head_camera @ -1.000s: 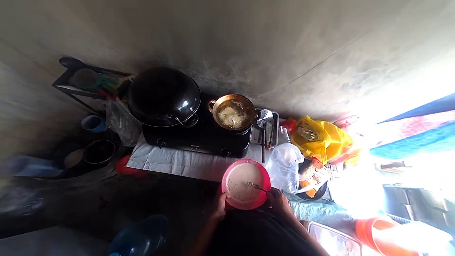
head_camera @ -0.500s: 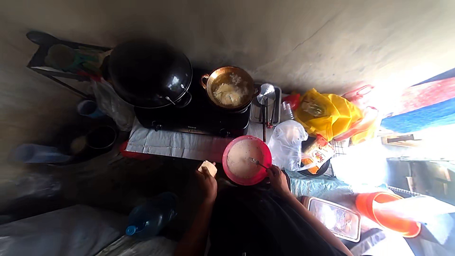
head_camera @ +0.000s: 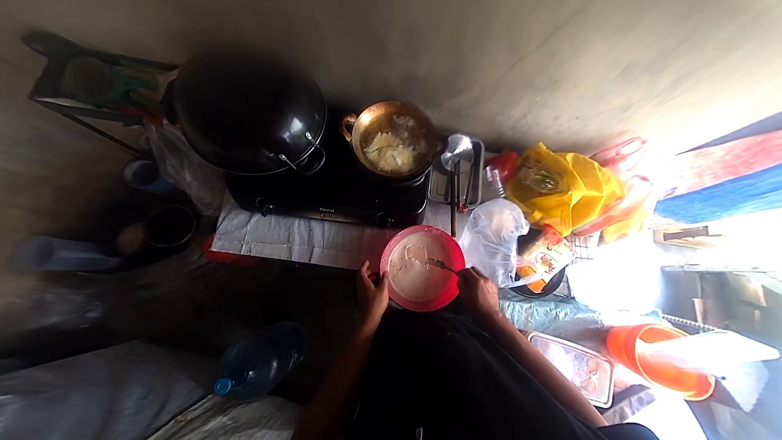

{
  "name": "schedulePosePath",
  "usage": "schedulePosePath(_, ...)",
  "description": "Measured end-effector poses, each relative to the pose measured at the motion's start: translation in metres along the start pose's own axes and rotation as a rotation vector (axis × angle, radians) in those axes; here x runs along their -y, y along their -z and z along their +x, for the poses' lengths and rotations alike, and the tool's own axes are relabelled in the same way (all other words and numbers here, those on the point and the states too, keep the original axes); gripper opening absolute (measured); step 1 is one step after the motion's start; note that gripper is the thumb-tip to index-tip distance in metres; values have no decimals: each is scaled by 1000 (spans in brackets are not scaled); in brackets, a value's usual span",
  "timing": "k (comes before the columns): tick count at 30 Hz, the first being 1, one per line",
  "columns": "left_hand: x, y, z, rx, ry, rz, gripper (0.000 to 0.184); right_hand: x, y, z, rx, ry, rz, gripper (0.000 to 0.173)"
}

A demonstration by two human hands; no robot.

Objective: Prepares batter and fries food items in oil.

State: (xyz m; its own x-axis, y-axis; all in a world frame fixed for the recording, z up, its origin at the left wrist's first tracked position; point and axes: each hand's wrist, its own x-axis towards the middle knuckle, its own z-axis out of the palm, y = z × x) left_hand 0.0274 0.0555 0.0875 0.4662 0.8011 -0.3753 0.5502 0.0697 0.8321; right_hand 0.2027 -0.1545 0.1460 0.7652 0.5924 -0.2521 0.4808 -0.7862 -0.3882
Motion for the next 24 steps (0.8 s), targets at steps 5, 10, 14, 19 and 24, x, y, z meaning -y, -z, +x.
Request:
schedulePosePath(5,10,-6,-20,383,541,-488,53,22,-12,28,198,37,-68,33)
schedulePosePath(10,13,-16,-24,401,643,-659,48,31,-18,54,320,-102,-130,34)
schedulePosePath(14,17,-18,-24,392,676,-708,42,31,-16,55,390,-76,-174,34)
schedulePosePath(19,24,-17,-26,363,664,-714,45,32,0,50,402,-27,-193,32)
schedulePosePath(24,21,-21,-27,350,640,-671,47,33,20,47,249,-127,-283,30)
